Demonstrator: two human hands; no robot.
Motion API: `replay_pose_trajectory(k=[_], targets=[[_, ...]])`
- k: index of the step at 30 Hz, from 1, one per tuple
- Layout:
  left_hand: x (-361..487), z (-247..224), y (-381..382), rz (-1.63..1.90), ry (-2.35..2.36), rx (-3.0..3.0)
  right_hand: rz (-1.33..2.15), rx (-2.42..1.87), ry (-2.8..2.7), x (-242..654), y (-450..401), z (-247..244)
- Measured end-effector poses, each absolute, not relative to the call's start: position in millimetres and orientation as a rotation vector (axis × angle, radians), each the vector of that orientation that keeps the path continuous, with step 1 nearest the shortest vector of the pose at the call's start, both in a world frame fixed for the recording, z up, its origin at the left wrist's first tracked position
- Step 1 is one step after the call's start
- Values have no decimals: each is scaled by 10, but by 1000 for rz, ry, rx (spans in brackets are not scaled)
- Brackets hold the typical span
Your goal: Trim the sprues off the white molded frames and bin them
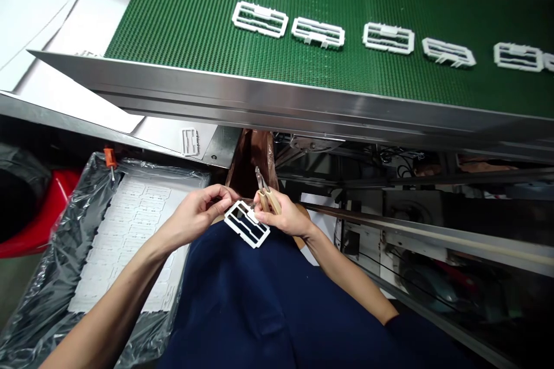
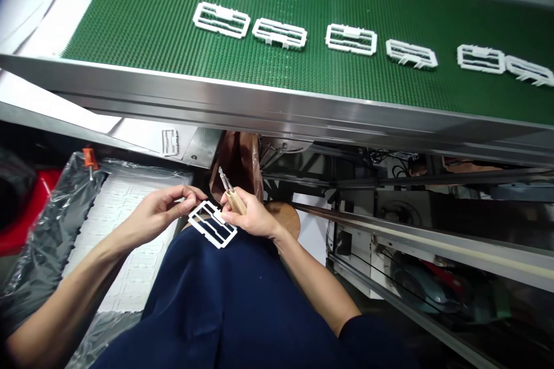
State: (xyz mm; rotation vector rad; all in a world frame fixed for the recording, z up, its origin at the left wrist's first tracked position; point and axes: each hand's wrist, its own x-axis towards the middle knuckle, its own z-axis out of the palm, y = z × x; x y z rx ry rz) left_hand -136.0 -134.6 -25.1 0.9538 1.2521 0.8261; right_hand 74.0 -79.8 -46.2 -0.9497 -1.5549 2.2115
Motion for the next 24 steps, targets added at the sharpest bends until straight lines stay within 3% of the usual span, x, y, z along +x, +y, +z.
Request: replay_pose_trajectory(k=[16, 24], targets=[[-1529, -224, -1412, 571, 1157, 918, 2276, -896, -1558, 723, -866, -537], [-1515, -161, -1417, 435, 1307, 1336, 2184, -993, -1748, 711, -886, -471]])
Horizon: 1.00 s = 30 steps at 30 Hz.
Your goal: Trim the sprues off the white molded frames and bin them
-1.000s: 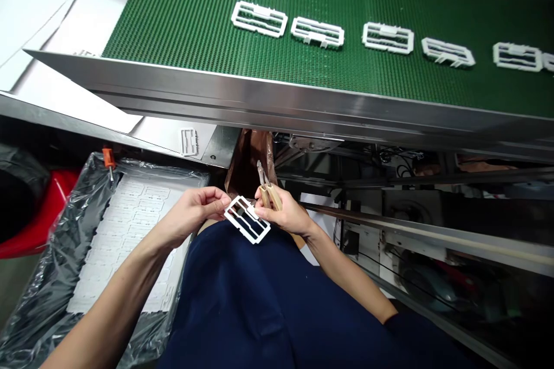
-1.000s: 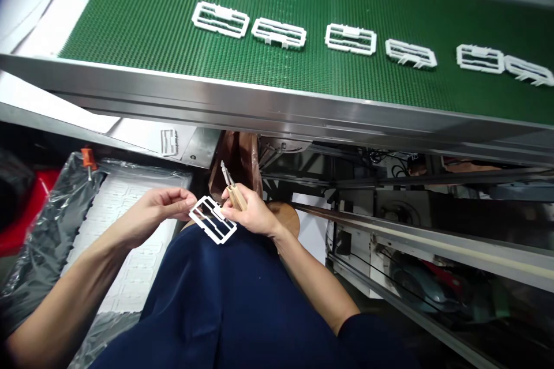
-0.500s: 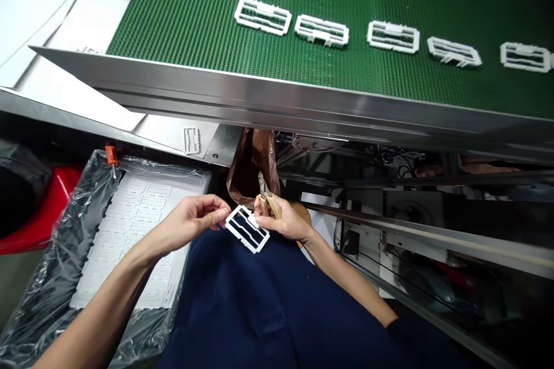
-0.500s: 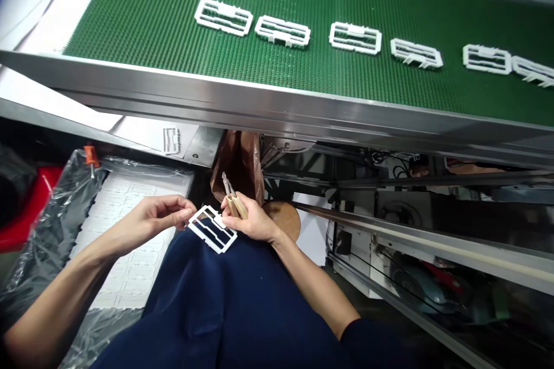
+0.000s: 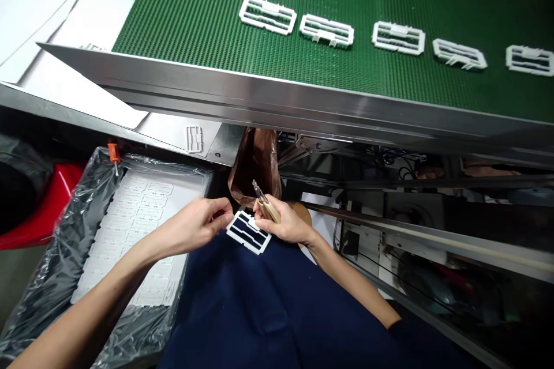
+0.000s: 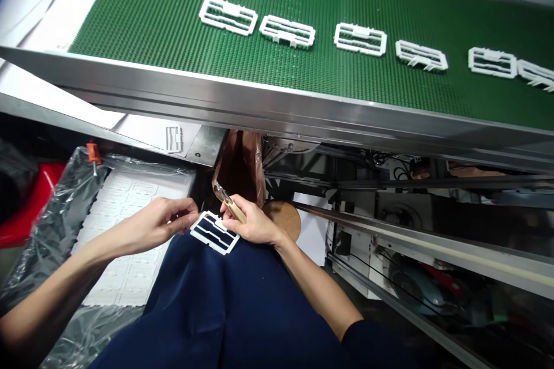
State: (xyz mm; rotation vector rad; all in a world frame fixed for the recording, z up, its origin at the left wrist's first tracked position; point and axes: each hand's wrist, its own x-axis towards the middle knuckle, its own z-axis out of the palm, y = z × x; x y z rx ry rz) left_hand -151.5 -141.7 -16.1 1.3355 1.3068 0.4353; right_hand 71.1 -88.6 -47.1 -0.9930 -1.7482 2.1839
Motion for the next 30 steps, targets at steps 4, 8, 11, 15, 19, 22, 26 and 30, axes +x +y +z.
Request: replay_pose_trajectory(k=[4, 8, 11, 15, 19, 22, 26, 30], targets=[[-1476, -169, -1424, 453, 1332, 1452, 2160, -1002, -1781, 718, -891, -469], [-1440, -241, -1437, 665, 1132, 1214, 2179, -929, -1743, 710, -895, -514], [-1414, -308, -1457, 762, 958, 973, 2227, -864, -1674, 697, -910, -558], [-1386, -339, -1469, 770, 936, 902, 2214, -863, -1682, 687, -947, -603], [-1373, -318, -1463, 744, 963, 933, 2174, -880, -1742, 685, -971, -591], [-1369, -299, -1462, 735, 974, 949, 2107, -946, -1869, 717, -955, -497], [-1353, -270, -1460, 712, 1005, 992, 1748, -1073, -2319, 847, -874, -226], [-1324, -227, -1450, 683, 1057, 1052, 1333, -1095, -2765, 982, -771, 104]])
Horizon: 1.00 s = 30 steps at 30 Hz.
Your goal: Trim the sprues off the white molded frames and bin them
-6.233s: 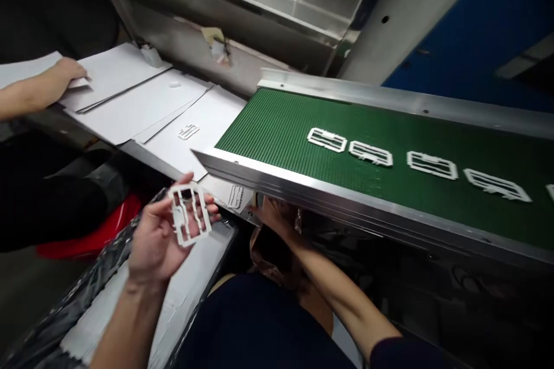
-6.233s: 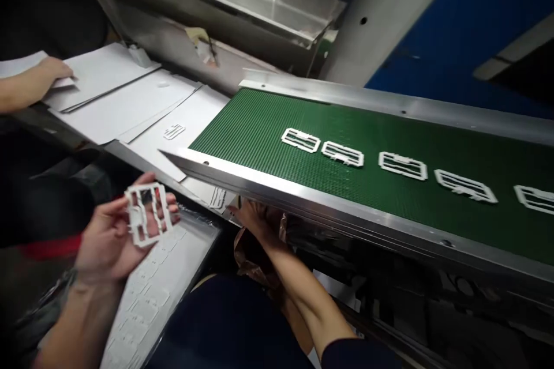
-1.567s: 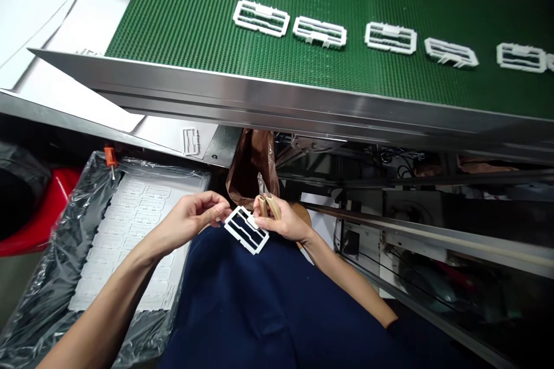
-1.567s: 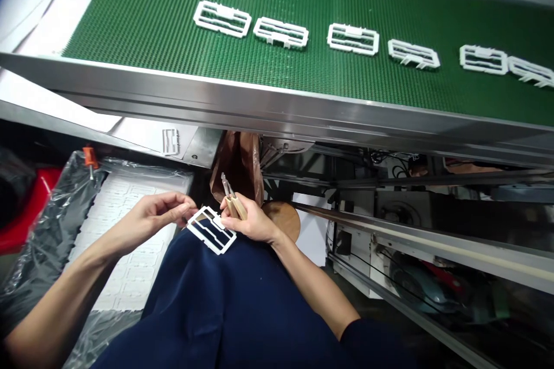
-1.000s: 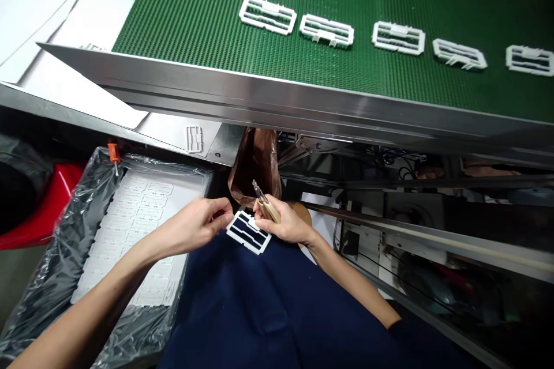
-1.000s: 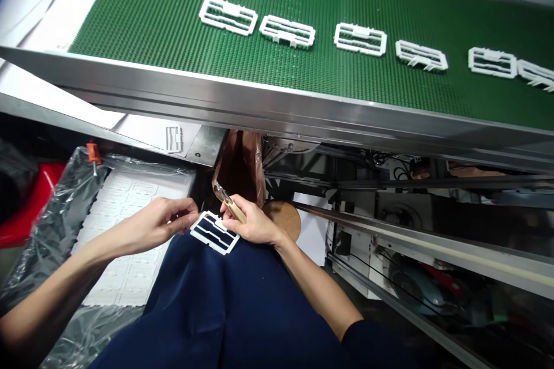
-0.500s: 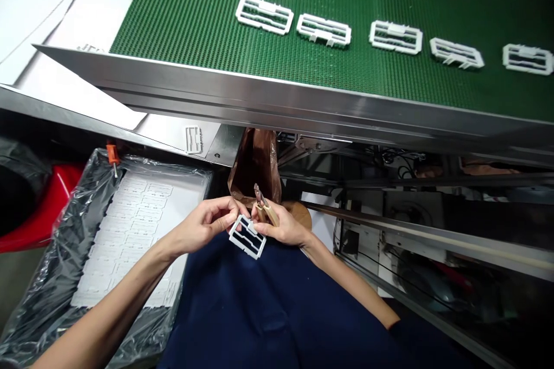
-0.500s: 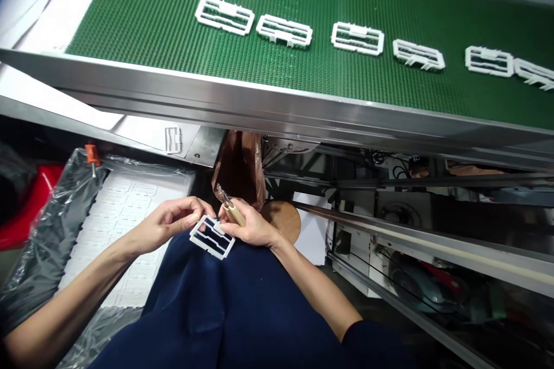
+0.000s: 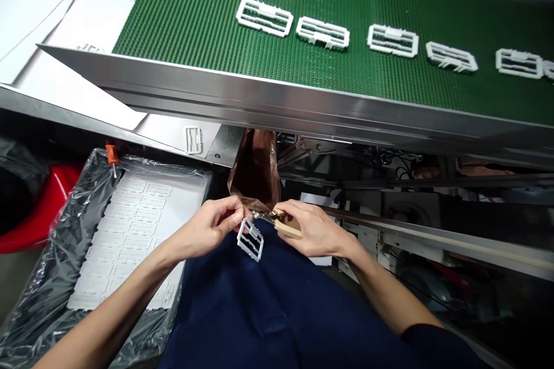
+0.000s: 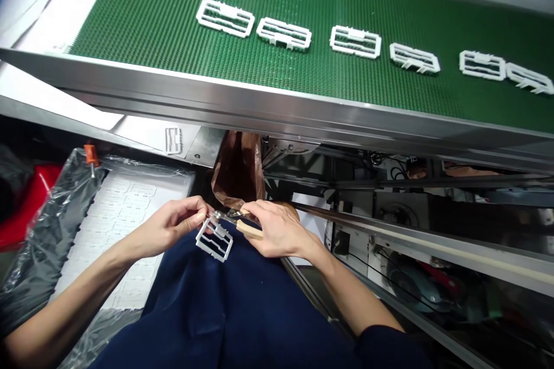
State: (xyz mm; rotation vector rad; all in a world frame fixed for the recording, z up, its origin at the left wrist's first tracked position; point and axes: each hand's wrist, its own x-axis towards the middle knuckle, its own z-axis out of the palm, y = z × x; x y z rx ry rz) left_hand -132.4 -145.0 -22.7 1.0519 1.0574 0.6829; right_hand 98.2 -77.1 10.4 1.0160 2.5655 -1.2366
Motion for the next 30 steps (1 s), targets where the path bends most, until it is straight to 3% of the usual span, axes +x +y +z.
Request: replay_pose_trajectory(k=[6, 17, 30], targets=[[-1279, -160, -1433, 615, 1135, 1178, -847, 836, 2545, 989, -665, 384], [-1179, -101, -1418, 542, 1223, 1342, -547, 603, 2512, 884, -488, 671], [-1077, -74, -1395, 502, 1252, 1363, -511, 402, 2452, 728, -248, 800]])
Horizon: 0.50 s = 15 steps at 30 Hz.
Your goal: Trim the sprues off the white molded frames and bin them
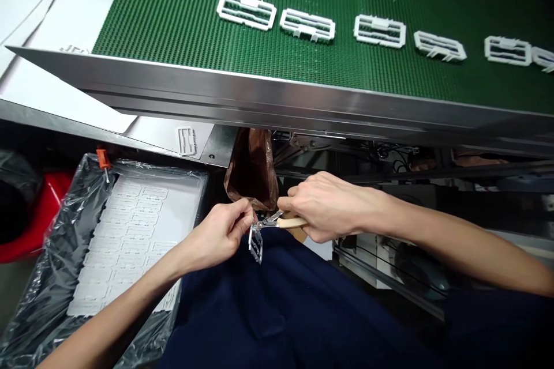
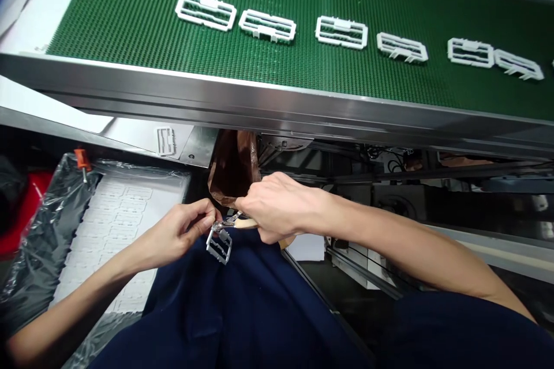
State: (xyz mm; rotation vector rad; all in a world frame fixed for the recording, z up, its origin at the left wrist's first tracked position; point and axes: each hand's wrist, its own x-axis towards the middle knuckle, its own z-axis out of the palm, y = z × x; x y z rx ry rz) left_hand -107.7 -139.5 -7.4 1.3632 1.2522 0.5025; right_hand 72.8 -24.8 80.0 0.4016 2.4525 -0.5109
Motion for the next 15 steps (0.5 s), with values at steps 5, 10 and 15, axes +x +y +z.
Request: replay_pose_trajectory(k=[5, 10, 15], targets=[[-1080, -115, -1387, 558, 1254, 1279, -724, 492, 2381, 808, -192, 672], [-997, -287, -1436, 757, 1124, 907, -876, 857, 2231, 1075, -199, 472], [-761, -611, -1497, 851, 793, 370, -411, 1310, 2118, 1351, -274, 301]])
